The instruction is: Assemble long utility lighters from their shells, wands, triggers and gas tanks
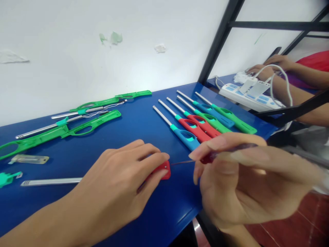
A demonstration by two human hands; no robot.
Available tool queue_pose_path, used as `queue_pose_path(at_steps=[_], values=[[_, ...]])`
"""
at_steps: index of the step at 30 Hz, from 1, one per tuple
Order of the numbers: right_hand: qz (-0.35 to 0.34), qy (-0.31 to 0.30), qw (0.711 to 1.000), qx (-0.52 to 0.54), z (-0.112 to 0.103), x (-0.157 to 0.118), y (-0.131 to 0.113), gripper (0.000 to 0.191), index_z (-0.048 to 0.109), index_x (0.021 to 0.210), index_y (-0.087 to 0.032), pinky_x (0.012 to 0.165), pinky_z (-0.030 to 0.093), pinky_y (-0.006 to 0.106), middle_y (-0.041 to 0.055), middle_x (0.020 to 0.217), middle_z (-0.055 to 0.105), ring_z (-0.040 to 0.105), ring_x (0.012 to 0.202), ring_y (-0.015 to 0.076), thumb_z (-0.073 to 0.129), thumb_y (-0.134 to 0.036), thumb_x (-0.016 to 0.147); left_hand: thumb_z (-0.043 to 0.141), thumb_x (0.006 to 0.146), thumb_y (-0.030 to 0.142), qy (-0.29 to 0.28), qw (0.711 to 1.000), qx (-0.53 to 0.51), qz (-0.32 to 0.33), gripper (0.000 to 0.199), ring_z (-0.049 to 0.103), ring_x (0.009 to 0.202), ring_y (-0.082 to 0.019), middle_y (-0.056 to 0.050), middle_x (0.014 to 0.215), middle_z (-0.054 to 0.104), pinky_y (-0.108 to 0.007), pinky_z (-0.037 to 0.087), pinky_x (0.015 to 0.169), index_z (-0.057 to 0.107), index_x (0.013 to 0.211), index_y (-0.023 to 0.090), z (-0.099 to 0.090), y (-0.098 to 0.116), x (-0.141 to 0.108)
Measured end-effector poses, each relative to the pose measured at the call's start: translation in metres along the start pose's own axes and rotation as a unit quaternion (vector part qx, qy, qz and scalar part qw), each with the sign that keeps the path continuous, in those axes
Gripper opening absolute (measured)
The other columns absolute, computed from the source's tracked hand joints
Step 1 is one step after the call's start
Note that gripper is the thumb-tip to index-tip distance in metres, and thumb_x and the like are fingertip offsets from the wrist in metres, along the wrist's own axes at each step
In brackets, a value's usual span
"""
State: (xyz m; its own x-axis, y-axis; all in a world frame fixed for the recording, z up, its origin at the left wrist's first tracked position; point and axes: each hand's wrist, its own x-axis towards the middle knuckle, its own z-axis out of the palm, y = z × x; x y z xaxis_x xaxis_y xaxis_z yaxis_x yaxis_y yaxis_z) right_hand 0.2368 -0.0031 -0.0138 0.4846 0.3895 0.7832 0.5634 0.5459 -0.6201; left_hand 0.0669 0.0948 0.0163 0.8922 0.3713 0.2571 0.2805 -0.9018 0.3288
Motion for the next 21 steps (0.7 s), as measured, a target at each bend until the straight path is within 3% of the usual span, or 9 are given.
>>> queue_pose_path(at_steps=[4, 8, 13, 16, 21], values=[[-0.011, -0.037, 0.999, -0.004, 0.001, 0.002, 0.001, 0.031, 0.071, 0.104, -0.029, 0.06, 0.062, 0.03, -0.0092, 0.093, 0.077, 0.073, 0.083, 0.0136, 0.058, -0.002, 0.1, 0.061, 0.104, 0.034, -0.015, 1.0, 0.019, -0.005, 0.018, 0.061, 0.101, -0.028, -0.003, 0.113, 0.071, -0.043, 0.051, 0.084, 0.065, 0.12, 0.027, 0.005, -0.002, -0.004], [-0.007, -0.069, 0.997, -0.023, -0.002, 0.003, -0.002, 0.034, 0.069, 0.107, -0.033, 0.063, 0.063, 0.028, -0.0128, 0.09, 0.079, 0.074, 0.087, 0.0128, 0.058, -0.002, 0.1, 0.053, 0.11, 0.032, -0.027, 1.0, 0.004, -0.003, 0.014, 0.06, 0.098, -0.028, -0.004, 0.113, 0.069, -0.048, 0.049, 0.089, 0.065, 0.113, 0.025, 0.018, -0.008, -0.009], [-0.055, -0.093, 0.994, 0.015, 0.001, 0.01, 0.0, 0.045, 0.071, 0.114, -0.031, 0.069, 0.067, 0.03, -0.0097, 0.092, 0.079, 0.075, 0.084, 0.0138, 0.057, 0.007, 0.093, 0.058, 0.107, 0.034, -0.008, 0.997, -0.061, -0.036, 0.012, 0.062, 0.101, -0.025, -0.001, 0.115, 0.068, -0.045, 0.049, 0.089, 0.067, 0.114, 0.03, 0.025, -0.013, -0.01], [-0.122, -0.069, 0.989, 0.041, 0.005, 0.013, 0.003, 0.045, 0.071, 0.114, -0.03, 0.065, 0.066, 0.031, -0.0066, 0.091, 0.076, 0.075, 0.081, 0.0151, 0.06, 0.007, 0.09, 0.067, 0.102, 0.034, -0.01, 0.991, -0.108, -0.079, 0.012, 0.064, 0.1, -0.022, 0.003, 0.113, 0.067, -0.041, 0.05, 0.09, 0.068, 0.114, 0.034, 0.025, -0.013, -0.009], [-0.045, -0.076, 0.994, -0.067, 0.003, 0.003, 0.004, 0.028, 0.073, 0.098, -0.027, 0.064, 0.064, 0.032, -0.0053, 0.098, 0.075, 0.074, 0.083, 0.0148, 0.067, 0.0, 0.094, 0.068, 0.1, 0.033, 0.004, 0.989, -0.121, -0.086, 0.012, 0.065, 0.099, -0.022, 0.002, 0.113, 0.068, -0.041, 0.05, 0.091, 0.072, 0.112, 0.032, 0.026, -0.011, -0.008]])
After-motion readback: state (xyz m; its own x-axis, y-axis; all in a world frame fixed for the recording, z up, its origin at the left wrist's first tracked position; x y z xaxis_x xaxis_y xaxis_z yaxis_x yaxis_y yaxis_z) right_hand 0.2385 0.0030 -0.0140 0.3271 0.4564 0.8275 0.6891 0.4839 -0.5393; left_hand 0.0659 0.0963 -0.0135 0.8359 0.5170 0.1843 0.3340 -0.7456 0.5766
